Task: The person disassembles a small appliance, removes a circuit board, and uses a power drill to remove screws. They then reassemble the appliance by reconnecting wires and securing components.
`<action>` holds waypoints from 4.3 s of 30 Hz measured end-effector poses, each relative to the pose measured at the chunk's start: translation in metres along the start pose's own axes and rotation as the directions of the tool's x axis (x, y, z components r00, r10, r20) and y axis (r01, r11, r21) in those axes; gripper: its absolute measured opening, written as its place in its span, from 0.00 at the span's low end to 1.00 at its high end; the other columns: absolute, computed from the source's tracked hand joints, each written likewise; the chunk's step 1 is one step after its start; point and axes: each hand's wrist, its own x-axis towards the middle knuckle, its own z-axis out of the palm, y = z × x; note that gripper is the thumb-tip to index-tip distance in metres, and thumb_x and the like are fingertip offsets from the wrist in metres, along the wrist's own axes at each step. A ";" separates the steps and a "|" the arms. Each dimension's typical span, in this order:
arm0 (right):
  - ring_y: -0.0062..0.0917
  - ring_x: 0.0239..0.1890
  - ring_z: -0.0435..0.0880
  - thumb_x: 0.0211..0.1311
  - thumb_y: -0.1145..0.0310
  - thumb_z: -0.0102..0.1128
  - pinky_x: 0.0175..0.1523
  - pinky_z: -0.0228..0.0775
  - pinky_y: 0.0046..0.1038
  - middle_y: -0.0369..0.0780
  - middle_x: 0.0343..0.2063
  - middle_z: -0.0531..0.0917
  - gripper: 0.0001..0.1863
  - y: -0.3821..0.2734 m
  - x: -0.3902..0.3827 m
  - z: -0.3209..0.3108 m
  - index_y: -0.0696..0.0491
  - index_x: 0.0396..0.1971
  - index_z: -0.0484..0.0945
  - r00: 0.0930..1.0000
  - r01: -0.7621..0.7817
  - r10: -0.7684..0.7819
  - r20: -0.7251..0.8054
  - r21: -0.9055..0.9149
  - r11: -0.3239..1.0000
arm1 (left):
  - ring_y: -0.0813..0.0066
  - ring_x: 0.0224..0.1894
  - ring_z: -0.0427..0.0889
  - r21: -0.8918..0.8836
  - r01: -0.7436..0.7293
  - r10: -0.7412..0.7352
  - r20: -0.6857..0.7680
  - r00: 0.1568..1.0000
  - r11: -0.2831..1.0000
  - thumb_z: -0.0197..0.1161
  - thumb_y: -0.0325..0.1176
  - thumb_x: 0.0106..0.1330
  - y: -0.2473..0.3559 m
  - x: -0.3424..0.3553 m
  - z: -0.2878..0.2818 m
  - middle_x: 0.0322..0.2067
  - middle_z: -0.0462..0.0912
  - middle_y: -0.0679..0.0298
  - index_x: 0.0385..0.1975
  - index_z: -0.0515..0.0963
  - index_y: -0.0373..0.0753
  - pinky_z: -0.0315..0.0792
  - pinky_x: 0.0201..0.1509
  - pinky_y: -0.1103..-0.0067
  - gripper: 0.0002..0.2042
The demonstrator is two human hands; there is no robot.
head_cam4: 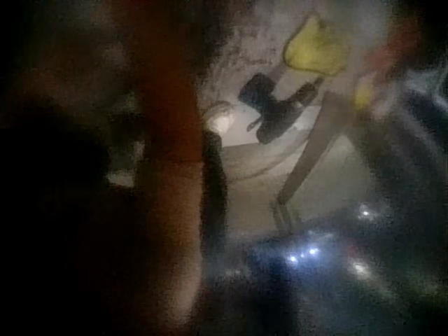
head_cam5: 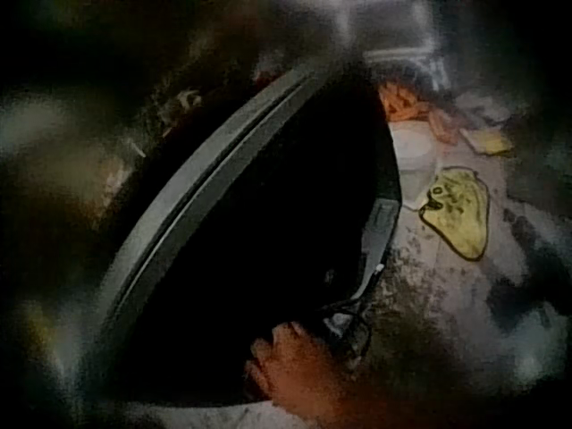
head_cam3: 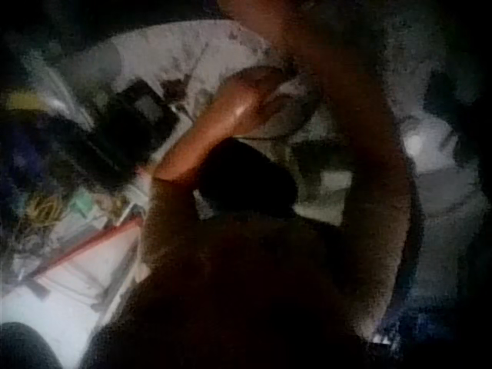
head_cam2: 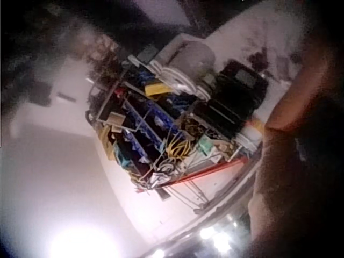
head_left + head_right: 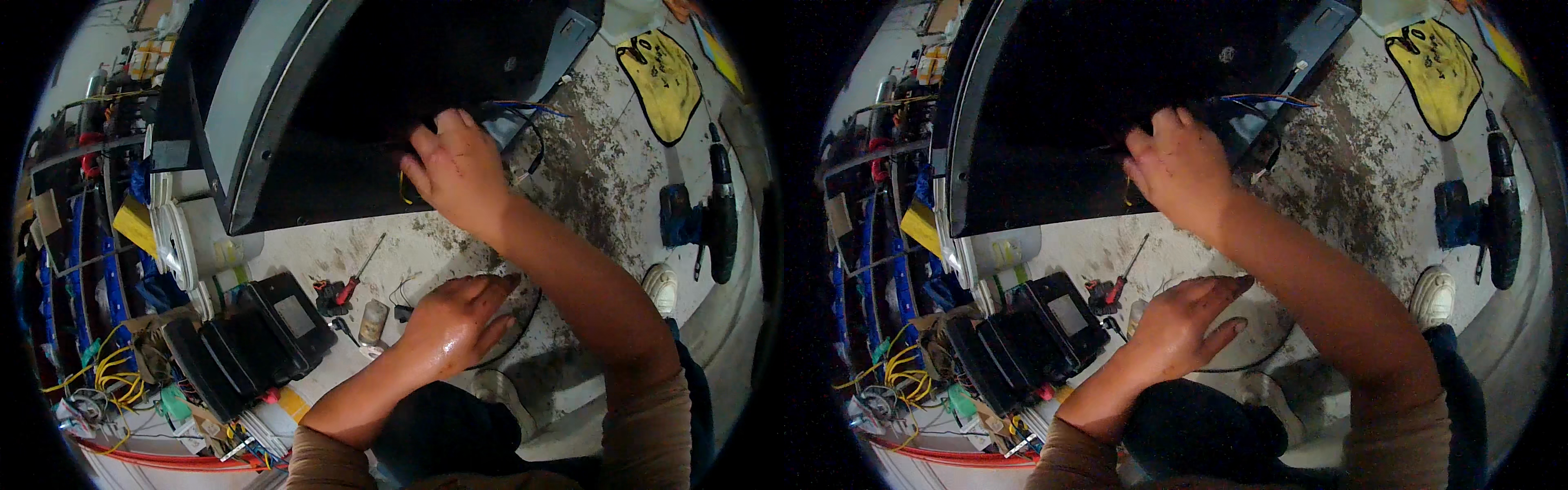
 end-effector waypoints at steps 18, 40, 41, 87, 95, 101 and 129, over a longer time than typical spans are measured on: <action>0.17 0.29 0.76 0.58 0.73 0.49 0.36 0.69 0.21 0.34 0.30 0.78 0.09 0.102 -0.015 -0.108 0.55 0.37 0.74 0.652 -0.248 0.758 -0.018 0.940 0.236 | 0.71 0.41 0.78 -0.279 0.018 -0.130 -0.387 0.913 0.960 0.56 0.24 0.58 0.009 0.033 0.002 0.41 0.78 0.56 0.48 0.70 0.32 0.70 0.47 0.77 0.16; 0.23 0.42 0.74 0.49 0.59 0.60 0.47 0.63 0.27 0.39 0.40 0.79 0.21 0.051 0.166 -0.141 0.54 0.43 0.76 0.689 -0.483 0.138 0.711 0.308 0.820 | 0.62 0.56 0.66 -0.920 -0.391 -0.643 -0.292 0.708 -0.013 0.52 0.49 0.64 0.026 0.123 -0.037 0.47 0.69 0.57 0.40 0.67 0.39 0.62 0.58 0.67 0.18; 0.22 0.39 0.74 0.47 0.59 0.63 0.44 0.64 0.26 0.38 0.39 0.79 0.21 0.052 0.164 -0.142 0.53 0.42 0.78 0.669 -0.563 0.143 0.729 0.372 0.738 | 0.63 0.54 0.67 -0.919 -0.395 -0.647 -0.286 0.706 -0.024 0.52 0.50 0.64 0.026 0.127 -0.037 0.47 0.69 0.58 0.43 0.68 0.40 0.63 0.56 0.68 0.19; 0.18 0.34 0.78 0.44 0.68 0.69 0.40 0.70 0.20 0.37 0.34 0.80 0.21 0.097 0.109 -0.204 0.59 0.40 0.76 0.997 -0.071 0.060 0.042 0.742 0.666 | 0.56 0.56 0.68 -0.905 -0.385 -0.368 -0.301 0.880 -0.181 0.42 0.55 0.66 0.050 0.166 -0.028 0.52 0.69 0.48 0.44 0.67 0.37 0.65 0.57 0.64 0.24; 0.25 0.48 0.72 0.52 0.65 0.63 0.54 0.63 0.28 0.41 0.44 0.74 0.29 0.054 0.105 -0.249 0.57 0.52 0.64 0.964 -0.089 -0.062 0.260 0.534 0.841 | 0.61 0.54 0.71 -0.935 -0.352 -0.442 -0.298 0.846 -0.042 0.43 0.53 0.66 0.047 0.125 -0.048 0.51 0.71 0.53 0.49 0.67 0.37 0.69 0.53 0.67 0.24; 0.22 0.36 0.79 0.37 0.74 0.67 0.41 0.69 0.22 0.37 0.32 0.80 0.19 0.024 0.078 -0.240 0.58 0.36 0.77 0.990 0.110 -0.138 0.006 0.571 0.813 | 0.63 0.53 0.72 -0.925 -0.364 -0.379 -0.300 0.875 -0.109 0.41 0.52 0.67 0.058 0.120 -0.060 0.51 0.71 0.57 0.51 0.65 0.39 0.69 0.52 0.69 0.24; 0.28 0.36 0.73 0.44 0.68 0.59 0.37 0.68 0.28 0.36 0.29 0.73 0.12 -0.023 -0.091 -0.265 0.54 0.31 0.75 0.855 0.416 -0.458 0.243 0.207 0.886 | 0.51 0.58 0.63 -0.931 -0.137 -0.019 -0.138 0.990 -0.337 0.46 0.77 0.42 0.118 0.080 0.004 0.59 0.60 0.53 0.62 0.53 0.42 0.59 0.61 0.59 0.52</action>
